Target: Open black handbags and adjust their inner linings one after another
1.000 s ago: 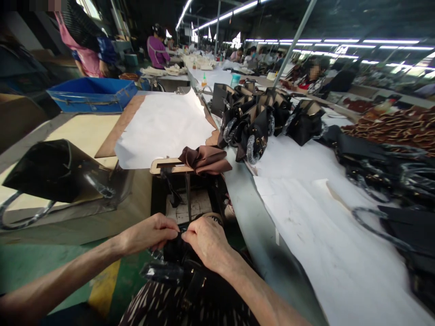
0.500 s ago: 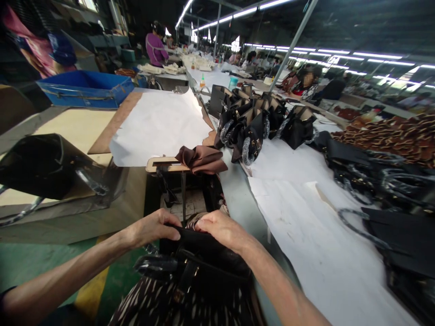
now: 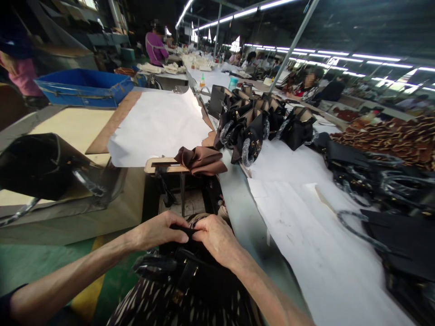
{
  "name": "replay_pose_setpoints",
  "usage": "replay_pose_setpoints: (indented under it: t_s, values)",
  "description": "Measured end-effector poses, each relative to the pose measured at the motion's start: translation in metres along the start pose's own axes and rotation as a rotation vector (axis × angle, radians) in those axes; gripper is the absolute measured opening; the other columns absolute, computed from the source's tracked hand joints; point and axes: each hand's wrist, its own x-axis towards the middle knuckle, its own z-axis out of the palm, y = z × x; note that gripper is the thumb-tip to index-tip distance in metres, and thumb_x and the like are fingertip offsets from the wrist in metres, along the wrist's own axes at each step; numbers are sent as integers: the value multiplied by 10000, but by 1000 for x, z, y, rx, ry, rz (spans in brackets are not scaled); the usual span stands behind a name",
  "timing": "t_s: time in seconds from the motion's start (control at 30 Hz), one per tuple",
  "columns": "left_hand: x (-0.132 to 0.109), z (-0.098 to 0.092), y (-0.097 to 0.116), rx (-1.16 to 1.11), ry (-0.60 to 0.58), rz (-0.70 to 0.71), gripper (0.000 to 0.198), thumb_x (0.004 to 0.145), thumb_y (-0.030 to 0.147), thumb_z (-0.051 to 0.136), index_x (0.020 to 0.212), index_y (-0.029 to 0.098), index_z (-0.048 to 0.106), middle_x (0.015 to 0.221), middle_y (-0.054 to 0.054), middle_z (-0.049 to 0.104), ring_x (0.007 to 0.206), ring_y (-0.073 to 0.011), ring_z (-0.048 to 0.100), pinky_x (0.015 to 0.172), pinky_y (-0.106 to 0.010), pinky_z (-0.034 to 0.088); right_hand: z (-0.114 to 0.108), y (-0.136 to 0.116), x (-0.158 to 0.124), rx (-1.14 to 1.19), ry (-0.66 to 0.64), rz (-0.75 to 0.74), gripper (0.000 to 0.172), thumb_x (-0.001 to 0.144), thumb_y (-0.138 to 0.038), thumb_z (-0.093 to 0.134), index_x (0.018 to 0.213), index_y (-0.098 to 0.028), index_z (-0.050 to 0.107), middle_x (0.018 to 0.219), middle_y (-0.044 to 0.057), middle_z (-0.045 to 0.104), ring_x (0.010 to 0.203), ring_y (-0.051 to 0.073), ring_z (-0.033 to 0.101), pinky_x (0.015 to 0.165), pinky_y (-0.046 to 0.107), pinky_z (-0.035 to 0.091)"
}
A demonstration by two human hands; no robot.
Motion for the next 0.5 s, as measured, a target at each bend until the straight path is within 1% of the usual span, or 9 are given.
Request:
replay_pose_setpoints:
  t_s: [0.07,0.17,0.23,0.3,0.43,0.5]
  values:
    - [2,4,2,2,5,12,260,698,332,582,822,132,693,589,30,509,544,-97,392,498,-202,286,-3,6,0,104,-77,46,111,681,-238,531,681,-165,614,558,-48,422,537,86,368,485,214,232]
    - [3,7,1,-20,-33,25,270,704,329,578,855,137,691,622,23,537,573,-107,421,517,-200,306,-11,16,0,222,-153,125,185,724,-320,530,745,-156,613,539,-58,400,496,78,317,461,216,221]
    - [4,7,-1,-42,-59,19,273,700,325,585,876,142,685,632,22,543,585,-112,433,529,-201,319,-16,20,0,212,-138,123,219,744,-355,525,707,-150,593,523,-65,353,487,72,280,447,217,198]
    - [4,6,-2,-49,-67,16,273,698,323,591,884,144,680,633,23,541,589,-114,434,533,-202,321,-18,21,-1,172,-127,120,219,738,-349,536,656,-148,565,509,-70,312,480,68,260,435,223,175]
    - [3,5,0,-37,-74,7,252,703,322,588,864,146,672,646,22,540,610,-121,443,538,-201,320,-16,16,-2,109,-100,155,221,733,-344,526,609,-161,515,492,-72,289,463,68,258,417,230,164]
    - [2,6,2,-31,-68,28,250,723,340,577,849,142,662,655,22,529,621,-120,436,549,-200,317,-15,16,-2,112,-96,157,239,730,-351,523,582,-170,478,486,-73,288,457,67,255,416,230,166]
